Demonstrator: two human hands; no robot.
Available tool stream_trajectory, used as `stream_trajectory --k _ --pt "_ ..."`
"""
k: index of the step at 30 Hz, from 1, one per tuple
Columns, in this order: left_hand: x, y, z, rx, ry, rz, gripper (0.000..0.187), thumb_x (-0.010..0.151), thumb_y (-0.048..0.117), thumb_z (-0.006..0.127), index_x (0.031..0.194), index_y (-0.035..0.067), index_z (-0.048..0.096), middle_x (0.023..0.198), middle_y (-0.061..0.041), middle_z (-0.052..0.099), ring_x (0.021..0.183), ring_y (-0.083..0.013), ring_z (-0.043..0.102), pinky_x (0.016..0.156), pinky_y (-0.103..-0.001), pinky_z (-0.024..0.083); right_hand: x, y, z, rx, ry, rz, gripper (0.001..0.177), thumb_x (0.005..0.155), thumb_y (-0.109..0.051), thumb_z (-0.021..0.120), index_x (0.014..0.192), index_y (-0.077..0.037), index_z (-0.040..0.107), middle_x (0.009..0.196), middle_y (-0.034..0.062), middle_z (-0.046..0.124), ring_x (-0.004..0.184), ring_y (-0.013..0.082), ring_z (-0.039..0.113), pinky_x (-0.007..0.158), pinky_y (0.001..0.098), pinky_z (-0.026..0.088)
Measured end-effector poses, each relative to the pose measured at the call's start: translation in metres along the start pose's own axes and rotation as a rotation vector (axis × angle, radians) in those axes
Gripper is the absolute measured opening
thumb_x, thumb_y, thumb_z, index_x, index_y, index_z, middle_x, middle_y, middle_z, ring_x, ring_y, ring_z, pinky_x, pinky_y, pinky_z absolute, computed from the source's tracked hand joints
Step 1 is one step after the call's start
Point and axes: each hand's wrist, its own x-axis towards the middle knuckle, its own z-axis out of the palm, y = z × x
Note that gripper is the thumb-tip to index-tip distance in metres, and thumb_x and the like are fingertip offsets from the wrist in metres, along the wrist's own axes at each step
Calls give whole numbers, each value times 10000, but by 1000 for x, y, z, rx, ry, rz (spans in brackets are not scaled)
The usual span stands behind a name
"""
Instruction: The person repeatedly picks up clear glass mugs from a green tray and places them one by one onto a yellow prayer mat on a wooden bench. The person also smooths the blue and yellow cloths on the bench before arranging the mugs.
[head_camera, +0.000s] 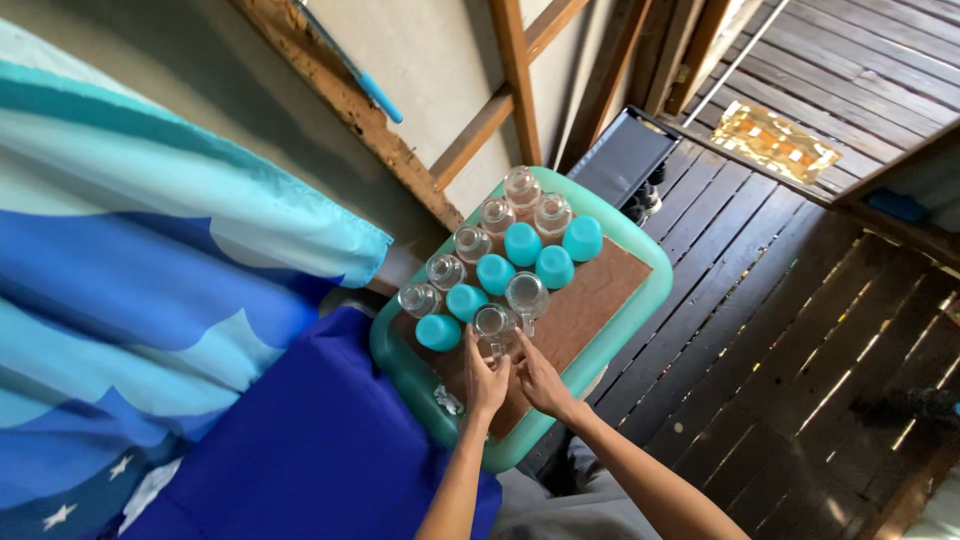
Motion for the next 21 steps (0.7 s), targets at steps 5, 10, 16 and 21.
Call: stream_trajectory --k 5,10,16,21 --pt "0 8 -8 99 -18 -68 932 805 79 705 1599 73 218 1558 -258 366 1303 -402 538 964 -403 567 -5 -4 4 -72 35 15 702 898 16 543 1552 -20 291 1321 230 491 1157 365 596 995 437 497" --pt "2 18 -18 79 -27 -66 960 755 71 716 1593 91 248 1508 -259 387 1336 -416 495 1003 -438 553 -2 -4 13 -36 80 -1 693 924 -40 592 1532 11 264 1409 247 438 1311 407 517 1070 444 453" --pt "0 20 -28 83 -82 -5 995 760 96 786 1592 88 240 1567 -251 348 1422 -417 395 1106 -486 443 8 -2 24 -120 110 -88 849 939 -65 607 1603 53 91 1517 337 347 1387 501 400 1135 503 364" --pt "5 12 -31 -50 -137 14 988 794 93 781 1602 78 213 1638 -223 295 1495 -386 358 1137 -460 441 16 -1 31 -105 140 -35 839 943 -71 608 1604 31 100 1565 326 323 1404 488 409 1135 488 372"
